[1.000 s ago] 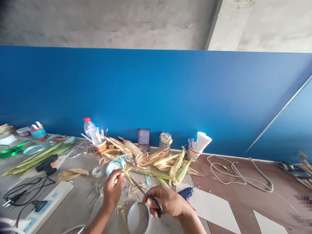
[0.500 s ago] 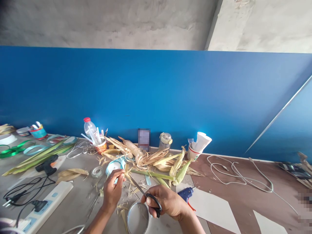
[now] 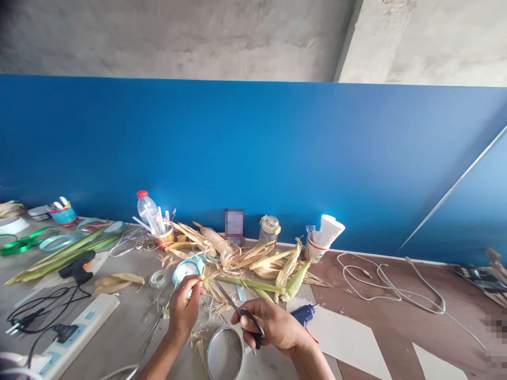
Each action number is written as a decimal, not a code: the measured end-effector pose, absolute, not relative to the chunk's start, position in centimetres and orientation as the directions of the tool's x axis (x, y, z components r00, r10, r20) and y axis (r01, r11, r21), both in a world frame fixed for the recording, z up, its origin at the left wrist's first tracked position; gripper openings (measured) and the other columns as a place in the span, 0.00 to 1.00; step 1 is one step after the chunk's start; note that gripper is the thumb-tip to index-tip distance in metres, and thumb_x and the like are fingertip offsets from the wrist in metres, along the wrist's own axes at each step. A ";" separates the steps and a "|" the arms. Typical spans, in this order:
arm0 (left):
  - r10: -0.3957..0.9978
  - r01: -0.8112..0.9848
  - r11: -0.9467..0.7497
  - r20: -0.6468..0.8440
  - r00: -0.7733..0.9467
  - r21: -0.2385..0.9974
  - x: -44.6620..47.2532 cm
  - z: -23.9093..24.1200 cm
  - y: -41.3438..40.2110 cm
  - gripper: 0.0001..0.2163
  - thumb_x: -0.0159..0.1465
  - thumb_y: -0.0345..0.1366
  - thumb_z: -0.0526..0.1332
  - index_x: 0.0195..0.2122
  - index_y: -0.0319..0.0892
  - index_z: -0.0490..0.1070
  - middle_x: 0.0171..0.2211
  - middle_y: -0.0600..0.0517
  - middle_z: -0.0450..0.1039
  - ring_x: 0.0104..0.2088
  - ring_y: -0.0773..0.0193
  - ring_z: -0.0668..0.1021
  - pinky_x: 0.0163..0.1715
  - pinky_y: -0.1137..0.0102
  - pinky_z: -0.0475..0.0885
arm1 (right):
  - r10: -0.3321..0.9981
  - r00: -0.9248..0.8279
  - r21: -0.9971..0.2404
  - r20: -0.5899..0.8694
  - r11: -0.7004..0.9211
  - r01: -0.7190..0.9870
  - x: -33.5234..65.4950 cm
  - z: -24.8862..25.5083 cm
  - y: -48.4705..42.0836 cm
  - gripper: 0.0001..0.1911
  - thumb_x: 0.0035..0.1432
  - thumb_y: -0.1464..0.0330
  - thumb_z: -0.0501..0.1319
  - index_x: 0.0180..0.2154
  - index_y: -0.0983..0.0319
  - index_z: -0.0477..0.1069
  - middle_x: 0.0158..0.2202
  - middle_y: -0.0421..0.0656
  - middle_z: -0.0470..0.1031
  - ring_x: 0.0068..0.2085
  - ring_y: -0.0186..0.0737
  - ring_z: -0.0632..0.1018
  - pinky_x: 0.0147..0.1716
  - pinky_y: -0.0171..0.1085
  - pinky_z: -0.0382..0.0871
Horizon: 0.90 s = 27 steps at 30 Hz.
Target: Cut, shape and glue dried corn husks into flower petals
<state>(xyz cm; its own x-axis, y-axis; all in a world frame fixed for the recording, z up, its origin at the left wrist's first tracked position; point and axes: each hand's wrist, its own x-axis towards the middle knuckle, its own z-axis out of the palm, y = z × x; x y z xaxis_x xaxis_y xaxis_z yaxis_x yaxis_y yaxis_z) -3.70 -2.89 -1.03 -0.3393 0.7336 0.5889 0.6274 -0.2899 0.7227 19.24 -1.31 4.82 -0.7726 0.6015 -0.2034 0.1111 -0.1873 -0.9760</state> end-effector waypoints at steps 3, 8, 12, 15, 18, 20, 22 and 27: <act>0.734 0.635 -0.287 0.591 -0.335 0.717 -3.7 -1.0 -2.9 0.09 0.61 0.33 0.50 0.32 0.42 0.70 0.26 0.51 0.72 0.25 0.64 0.75 0.28 0.68 0.71 | 0.570 -0.798 -0.979 -0.196 -0.161 0.126 19.7 4.6 -1.1 0.28 0.49 0.50 0.59 0.38 0.69 0.70 0.16 0.36 0.64 0.18 0.25 0.59 0.17 0.28 0.46; 0.705 0.659 -0.312 0.632 -0.322 0.684 -3.6 -1.1 -2.9 0.10 0.61 0.32 0.50 0.28 0.43 0.70 0.29 0.51 0.73 0.30 0.63 0.76 0.32 0.69 0.71 | 0.492 -0.852 -0.981 -0.181 -0.158 0.117 19.6 4.4 -1.0 0.32 0.46 0.47 0.59 0.38 0.70 0.72 0.17 0.37 0.66 0.17 0.24 0.60 0.17 0.28 0.49; 0.695 0.662 -0.333 0.649 -0.310 0.672 -3.6 -1.2 -2.9 0.10 0.60 0.31 0.51 0.26 0.43 0.70 0.29 0.50 0.74 0.32 0.62 0.77 0.33 0.68 0.71 | 0.485 -0.856 -0.976 -0.181 -0.195 0.096 19.3 4.4 -1.0 0.31 0.46 0.48 0.60 0.38 0.70 0.73 0.17 0.36 0.66 0.16 0.24 0.59 0.15 0.28 0.47; 0.706 0.652 -0.342 0.643 -0.297 0.676 -3.5 -1.2 -3.0 0.11 0.61 0.31 0.51 0.26 0.44 0.71 0.30 0.50 0.74 0.33 0.62 0.77 0.33 0.68 0.72 | 0.481 -0.857 -0.968 -0.184 -0.238 0.075 19.4 4.3 -0.9 0.30 0.46 0.49 0.61 0.37 0.70 0.73 0.17 0.37 0.66 0.16 0.24 0.59 0.14 0.27 0.46; 0.726 0.637 -0.348 0.628 -0.281 0.688 -3.5 -1.3 -3.0 0.11 0.61 0.31 0.50 0.28 0.44 0.71 0.31 0.50 0.74 0.33 0.62 0.77 0.32 0.68 0.72 | 0.487 -0.853 -0.966 -0.189 -0.250 0.071 19.6 4.3 -0.8 0.31 0.45 0.49 0.62 0.37 0.71 0.73 0.16 0.37 0.67 0.16 0.23 0.59 0.14 0.27 0.46; 0.729 0.633 -0.352 0.626 -0.277 0.690 -3.5 -1.4 -3.0 0.11 0.61 0.31 0.50 0.29 0.44 0.71 0.31 0.50 0.74 0.33 0.62 0.77 0.32 0.68 0.72 | 0.487 -0.852 -0.963 -0.194 -0.258 0.071 19.6 4.2 -0.8 0.31 0.44 0.49 0.62 0.37 0.71 0.73 0.16 0.37 0.66 0.16 0.23 0.60 0.14 0.26 0.46; 0.724 0.634 -0.357 0.632 -0.277 0.686 -3.5 -1.5 -3.0 0.10 0.60 0.30 0.51 0.29 0.44 0.71 0.31 0.50 0.74 0.33 0.62 0.77 0.33 0.68 0.72 | 0.483 -0.854 -0.962 -0.195 -0.265 0.069 19.5 4.2 -0.8 0.31 0.44 0.49 0.62 0.37 0.71 0.73 0.16 0.37 0.66 0.15 0.23 0.59 0.13 0.26 0.46; 0.717 0.640 -0.362 0.641 -0.274 0.678 -3.4 -1.5 -2.9 0.10 0.60 0.30 0.51 0.28 0.44 0.71 0.31 0.50 0.74 0.32 0.62 0.77 0.32 0.68 0.72 | 0.482 -0.854 -0.957 -0.195 -0.282 0.059 19.5 4.1 -0.8 0.30 0.45 0.50 0.63 0.37 0.72 0.73 0.16 0.37 0.66 0.15 0.23 0.59 0.13 0.26 0.46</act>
